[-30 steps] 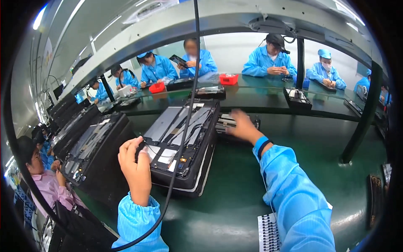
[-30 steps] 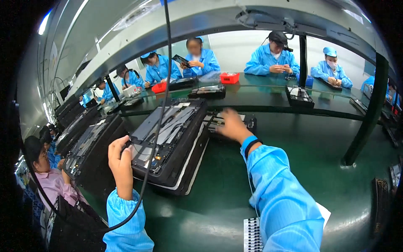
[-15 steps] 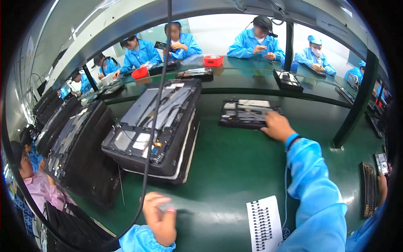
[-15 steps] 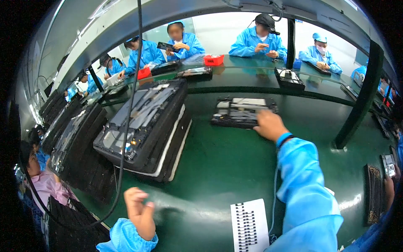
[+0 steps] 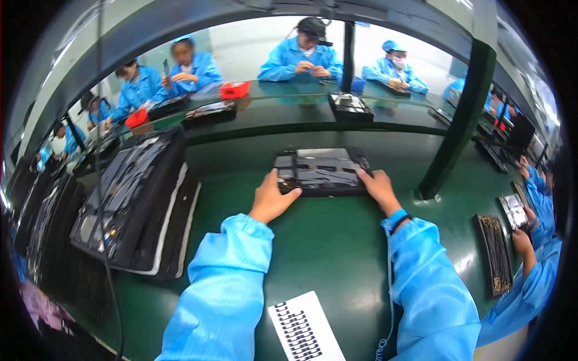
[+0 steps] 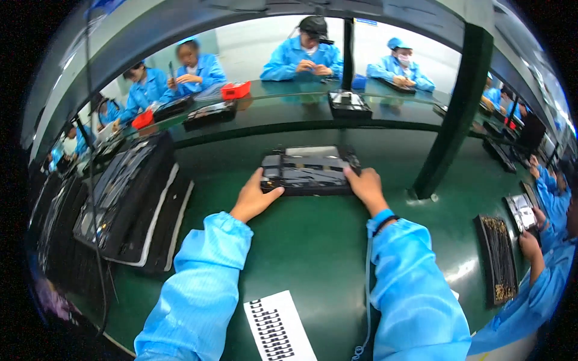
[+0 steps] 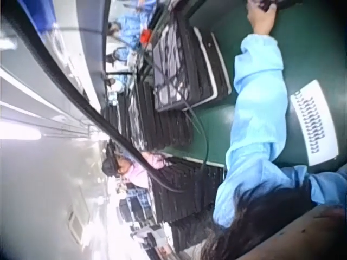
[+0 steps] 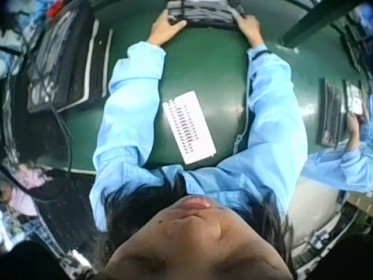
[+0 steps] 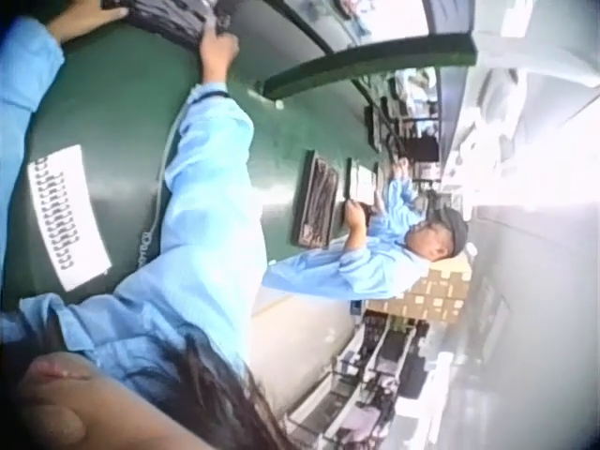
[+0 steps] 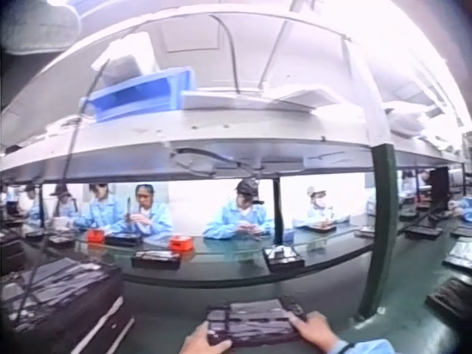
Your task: The person assembles tablet devices by taking a tablet chassis, routing and connecting internal ribbon cables and wires by hand, applying adhesive tabs, and stacking the assembled devices onto a pile.
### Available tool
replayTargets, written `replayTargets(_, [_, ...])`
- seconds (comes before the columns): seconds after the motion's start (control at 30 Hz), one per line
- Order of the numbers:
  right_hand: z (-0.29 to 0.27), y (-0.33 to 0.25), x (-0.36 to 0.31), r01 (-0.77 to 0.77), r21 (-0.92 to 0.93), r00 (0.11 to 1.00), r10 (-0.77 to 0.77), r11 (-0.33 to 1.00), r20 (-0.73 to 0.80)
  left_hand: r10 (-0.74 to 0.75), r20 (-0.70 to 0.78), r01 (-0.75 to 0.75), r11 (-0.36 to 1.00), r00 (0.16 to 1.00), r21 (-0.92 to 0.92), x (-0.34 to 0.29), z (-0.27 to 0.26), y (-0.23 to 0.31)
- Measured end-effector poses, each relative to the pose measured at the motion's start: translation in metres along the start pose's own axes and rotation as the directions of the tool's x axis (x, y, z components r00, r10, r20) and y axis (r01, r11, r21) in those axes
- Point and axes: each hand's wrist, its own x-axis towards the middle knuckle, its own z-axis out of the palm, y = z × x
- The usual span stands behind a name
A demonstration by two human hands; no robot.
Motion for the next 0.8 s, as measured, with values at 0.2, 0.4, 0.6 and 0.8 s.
replayTargets(0.2, [-0.041, -0.072, -0.019, -0.046, 0.964, 0.988, 0.153, 0.262, 0.006, 0.146, -0.286, -0.237, 0.919, 0.947, -0.317, -0.023, -0.04, 0.015])
replayTargets(0.4, [-0.145, -0.06, -0.041, 0.06, 0.978, 0.974, 0.203, 0.202, -0.102, 0.264, -0.004, -0.242, 0.874, 0.964, -0.421, -0.139, -0.059, 0.074])
replayTargets(0.6, [-0.21, -0.043, -0.142, -0.022, 0.975, 0.997, 0.076, 0.22, 0.006, 0.468, 0.598, -0.526, 0.846, 0.651, -0.089, -0.228, -0.102, 0.068])
replayTargets(0.8, [-0.168, 0.014, -0.249, -0.03, 0.961, 0.945, 0.32, 0.275, -0.063, 0.494, 0.639, -0.561, 0.819, 0.589, -0.116, -0.23, -0.109, 0.062])
